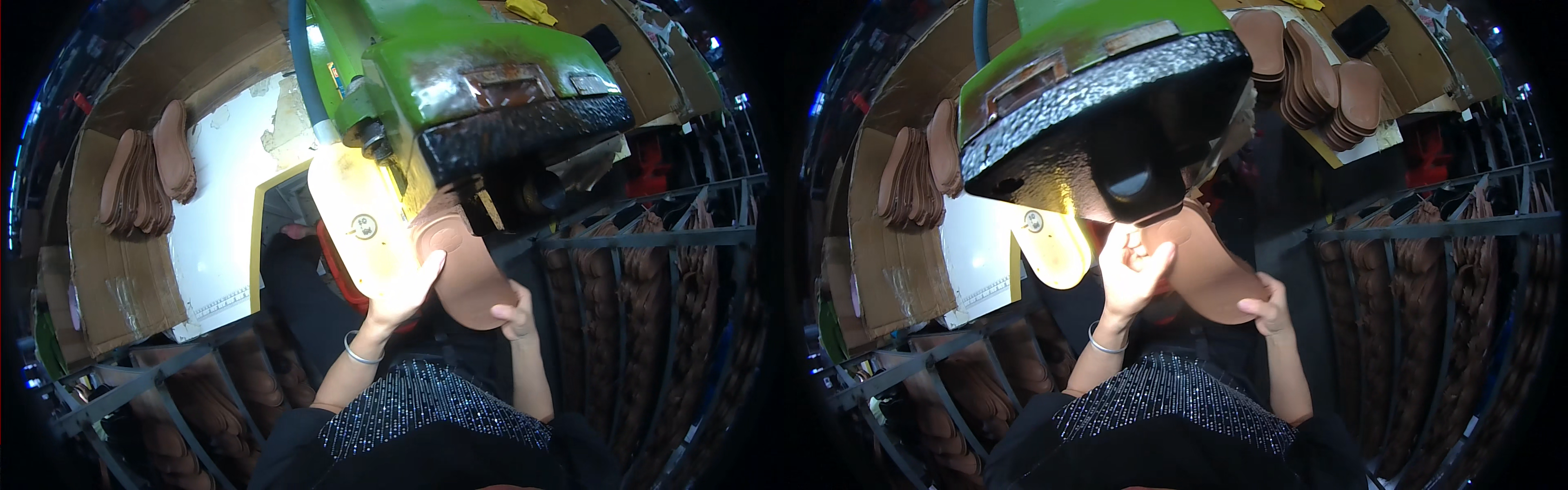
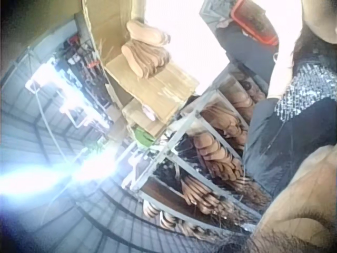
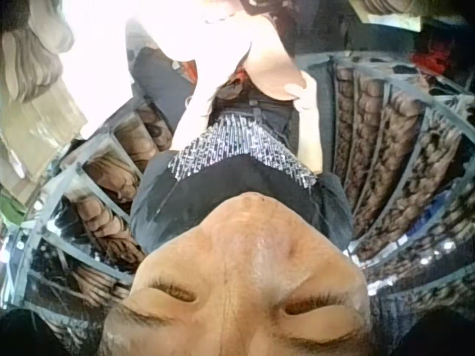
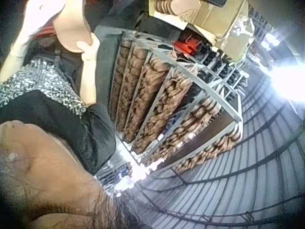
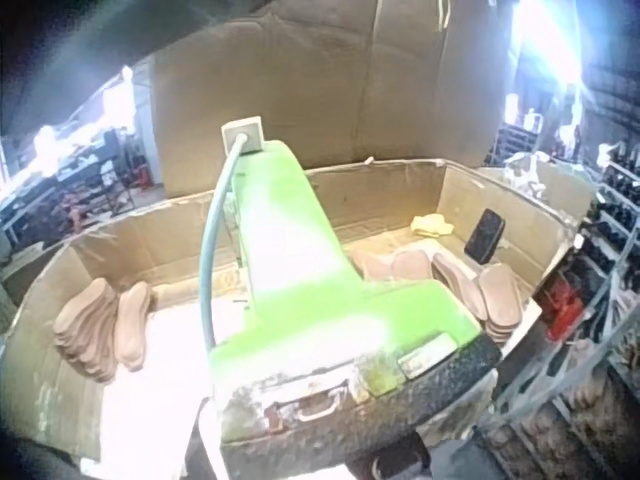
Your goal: Operate a specialized manufacturing machine to process and stack shoe sole components.
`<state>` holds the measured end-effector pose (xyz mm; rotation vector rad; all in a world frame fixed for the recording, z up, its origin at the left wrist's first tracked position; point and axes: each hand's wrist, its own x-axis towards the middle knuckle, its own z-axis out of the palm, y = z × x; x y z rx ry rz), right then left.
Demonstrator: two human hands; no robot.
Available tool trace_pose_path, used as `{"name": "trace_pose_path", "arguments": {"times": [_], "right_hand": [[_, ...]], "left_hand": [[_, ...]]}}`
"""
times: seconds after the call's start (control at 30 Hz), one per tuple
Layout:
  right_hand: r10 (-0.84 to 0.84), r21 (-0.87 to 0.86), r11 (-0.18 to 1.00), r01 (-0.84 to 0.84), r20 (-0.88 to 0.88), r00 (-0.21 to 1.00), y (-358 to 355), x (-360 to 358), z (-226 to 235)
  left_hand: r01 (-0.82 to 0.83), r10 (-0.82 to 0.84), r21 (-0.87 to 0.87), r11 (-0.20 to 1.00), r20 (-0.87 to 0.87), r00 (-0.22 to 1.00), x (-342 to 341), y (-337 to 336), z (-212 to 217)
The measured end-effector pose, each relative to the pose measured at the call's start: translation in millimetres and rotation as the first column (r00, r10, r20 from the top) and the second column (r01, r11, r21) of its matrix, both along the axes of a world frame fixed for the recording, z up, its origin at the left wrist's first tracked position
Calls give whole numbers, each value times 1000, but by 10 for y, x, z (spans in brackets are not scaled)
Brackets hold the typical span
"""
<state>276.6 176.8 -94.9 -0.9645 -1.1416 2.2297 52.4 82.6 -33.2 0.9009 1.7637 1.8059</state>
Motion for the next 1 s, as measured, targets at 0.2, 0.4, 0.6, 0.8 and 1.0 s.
{"name": "trace_pose_path", "arguments": {"times": [0.2,0.4,0.6,0.8,1.0], "right_hand": [[-229,152,960,236,-63,971,539,-10,392],[-243,294,911,289,-184,952,1078,-383,700],[-162,244,944,222,-241,957,1331,-754,891],[-116,120,981,155,-278,953,1346,-1142,937],[-77,37,994,100,-400,913,1059,-1256,709]], "left_hand": [[152,-144,-159,975,65,987,6,-4,-57],[7,-6,-12,1000,14,1000,78,154,-94],[30,-26,-19,999,176,984,-8,69,-15],[75,-70,121,990,-45,997,-267,-179,15],[-43,27,73,996,197,980,-423,-511,107]]}}
